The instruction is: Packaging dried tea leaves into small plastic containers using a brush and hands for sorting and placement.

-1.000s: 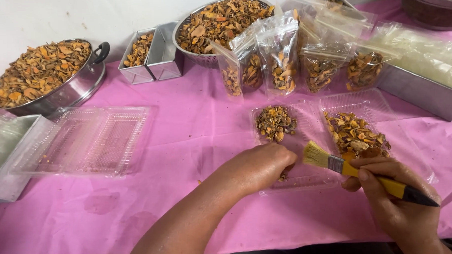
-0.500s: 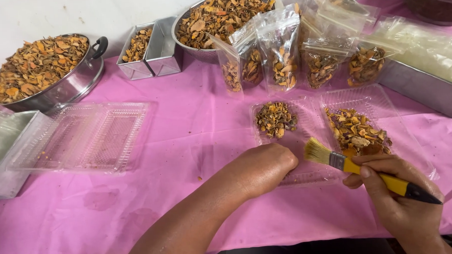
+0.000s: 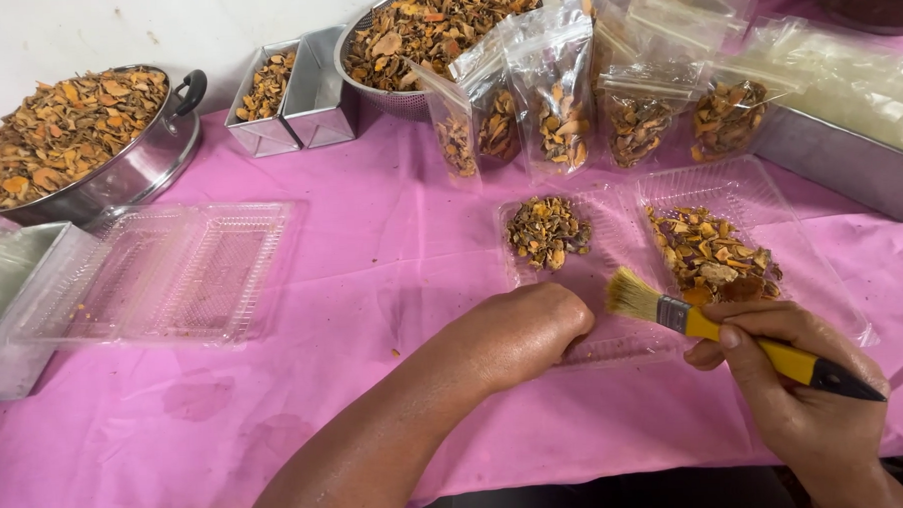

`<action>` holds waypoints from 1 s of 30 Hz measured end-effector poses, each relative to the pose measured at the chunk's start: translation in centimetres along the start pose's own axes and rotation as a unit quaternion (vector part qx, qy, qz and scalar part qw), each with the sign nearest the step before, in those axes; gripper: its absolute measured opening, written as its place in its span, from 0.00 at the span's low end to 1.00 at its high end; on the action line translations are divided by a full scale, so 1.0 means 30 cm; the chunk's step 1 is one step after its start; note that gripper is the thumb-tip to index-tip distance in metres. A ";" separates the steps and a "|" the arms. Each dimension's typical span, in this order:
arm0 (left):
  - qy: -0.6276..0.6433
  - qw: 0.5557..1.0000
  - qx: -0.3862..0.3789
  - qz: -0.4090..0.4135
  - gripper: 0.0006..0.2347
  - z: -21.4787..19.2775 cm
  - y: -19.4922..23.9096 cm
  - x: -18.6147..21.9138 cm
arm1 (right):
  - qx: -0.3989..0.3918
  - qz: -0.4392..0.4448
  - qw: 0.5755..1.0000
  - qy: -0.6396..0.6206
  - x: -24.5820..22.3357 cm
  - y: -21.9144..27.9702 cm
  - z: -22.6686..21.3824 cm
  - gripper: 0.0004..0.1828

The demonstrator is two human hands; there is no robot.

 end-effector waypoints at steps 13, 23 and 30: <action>0.184 0.970 -0.044 -0.155 0.14 -0.002 0.056 -0.026 | 0.002 -0.008 1.000 -0.006 -0.005 0.005 0.007 0.03; 0.004 0.999 0.025 0.032 0.13 0.053 -0.086 -0.046 | -0.004 -0.011 1.000 0.010 -0.018 0.005 0.011 0.03; 0.121 0.992 0.017 -0.020 0.12 -0.032 -0.041 -0.028 | 0.020 0.010 0.999 0.034 0.008 -0.002 -0.016 0.04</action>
Point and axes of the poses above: each hand's wrist, its own y-axis away from the middle knuckle, its own z-axis out of the palm, x = y × z, the point moved 10 cm from there along -y, towards the middle knuckle, and after that the axes turned 1 degree about -z, right-handed, at the moved point
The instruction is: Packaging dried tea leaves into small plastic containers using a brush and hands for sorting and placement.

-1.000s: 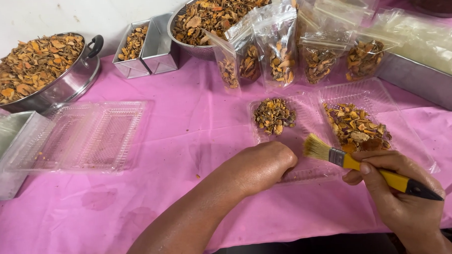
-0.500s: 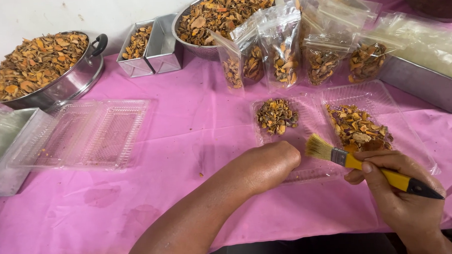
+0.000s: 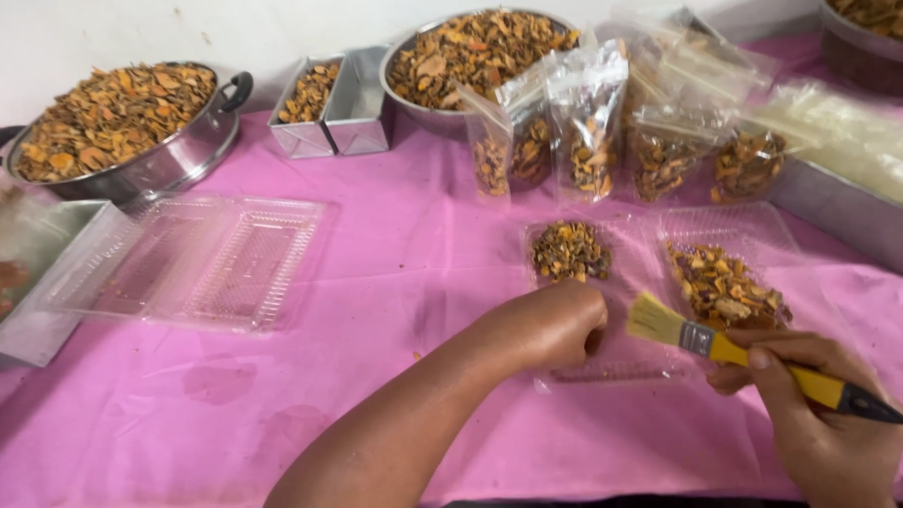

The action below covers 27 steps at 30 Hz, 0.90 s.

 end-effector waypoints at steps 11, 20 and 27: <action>0.315 0.947 0.051 -0.046 0.09 -0.094 -0.057 -0.114 | 0.095 0.002 0.985 -0.140 -0.027 -0.011 -0.023 0.09; 0.613 0.789 0.027 0.015 0.10 -0.062 -0.152 -0.205 | 0.085 0.017 0.991 -0.100 -0.094 -0.009 -0.007 0.09; 0.525 0.816 0.226 -0.086 0.09 -0.241 -0.029 -0.226 | 0.095 -0.004 0.994 -0.059 -0.063 0.029 -0.042 0.04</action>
Point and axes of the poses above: each hand's wrist, its own y-axis away from the middle knuckle, its own z-axis out of the palm, x = y × z, the point moved 10 cm from there along -y, towards the middle knuckle, and after that the axes turned 1 degree about -z, right-handed, at the moved point
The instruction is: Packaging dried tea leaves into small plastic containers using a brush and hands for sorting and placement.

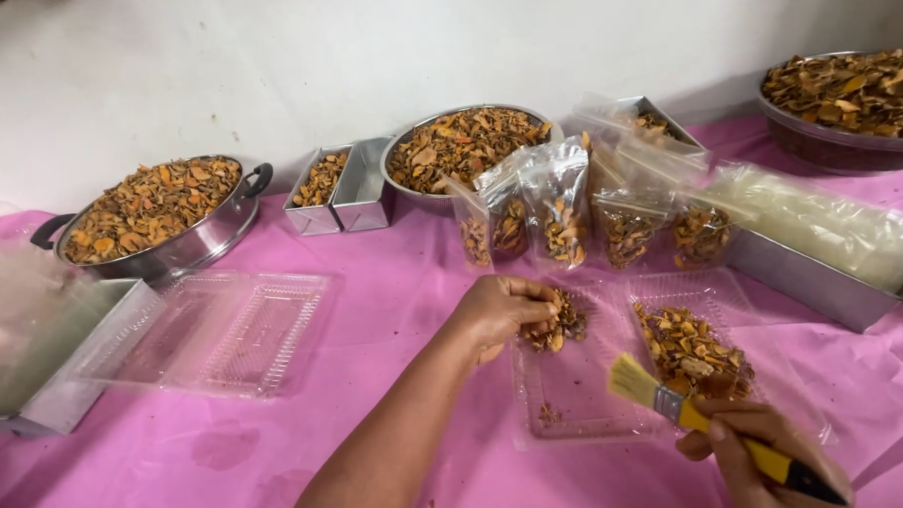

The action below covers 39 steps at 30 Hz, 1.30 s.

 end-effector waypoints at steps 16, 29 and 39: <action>-0.418 0.882 0.023 0.214 0.05 0.087 -0.139 0.117 | -0.003 0.018 1.000 -0.009 -0.035 -0.030 -0.027 0.05; -0.560 0.795 -0.016 0.232 0.08 0.161 0.068 0.119 | -0.038 0.063 0.996 -0.042 0.012 -0.011 -0.016 0.08; -0.676 0.697 -0.114 0.210 0.09 0.217 0.251 -0.184 | -0.106 0.044 0.993 -0.019 0.079 -0.008 0.007 0.04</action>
Point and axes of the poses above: each hand's wrist, its own y-axis away from the middle knuckle, its own z-axis out of the palm, x = y × z, the point moved 10 cm from there along -y, towards the middle knuckle, and after that the axes turned 1 degree about -z, right-handed, at the moved point
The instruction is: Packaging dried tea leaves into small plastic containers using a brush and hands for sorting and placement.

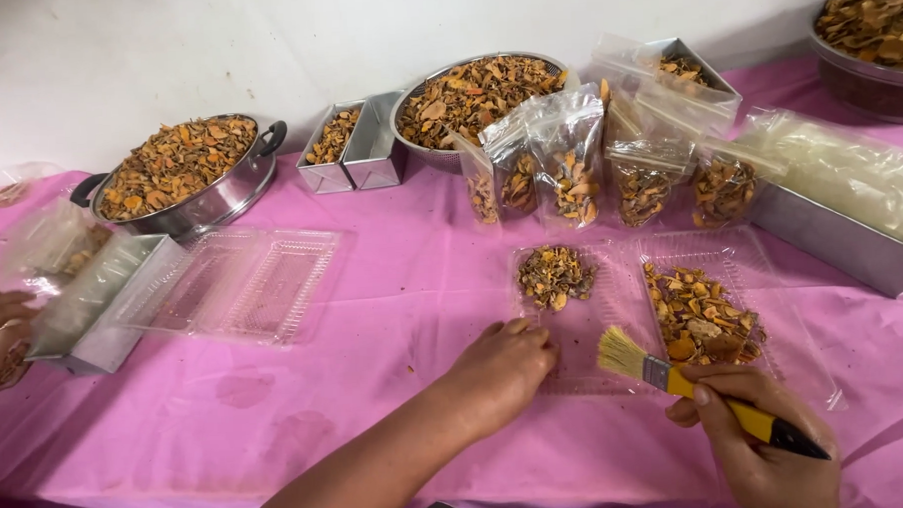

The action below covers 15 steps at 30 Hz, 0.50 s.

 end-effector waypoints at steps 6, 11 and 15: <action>-0.031 0.998 -0.049 -0.010 0.09 0.028 0.050 0.035 | -0.007 0.003 1.000 -0.023 0.045 0.011 0.005 0.06; 0.008 1.000 -0.016 0.025 0.10 -0.041 0.062 0.100 | -0.017 -0.001 0.999 -0.029 0.061 0.010 0.011 0.04; 0.044 0.999 0.001 0.021 0.11 -0.034 0.036 0.074 | -0.027 -0.004 0.999 -0.028 0.078 0.009 0.013 0.04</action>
Point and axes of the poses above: each hand's wrist, its own y-axis away from the middle knuckle, its own z-axis out of the palm, x = y × z, the point moved 10 cm from there along -y, towards the middle knuckle, and after that the axes turned 1 degree about -z, right-handed, at the moved point
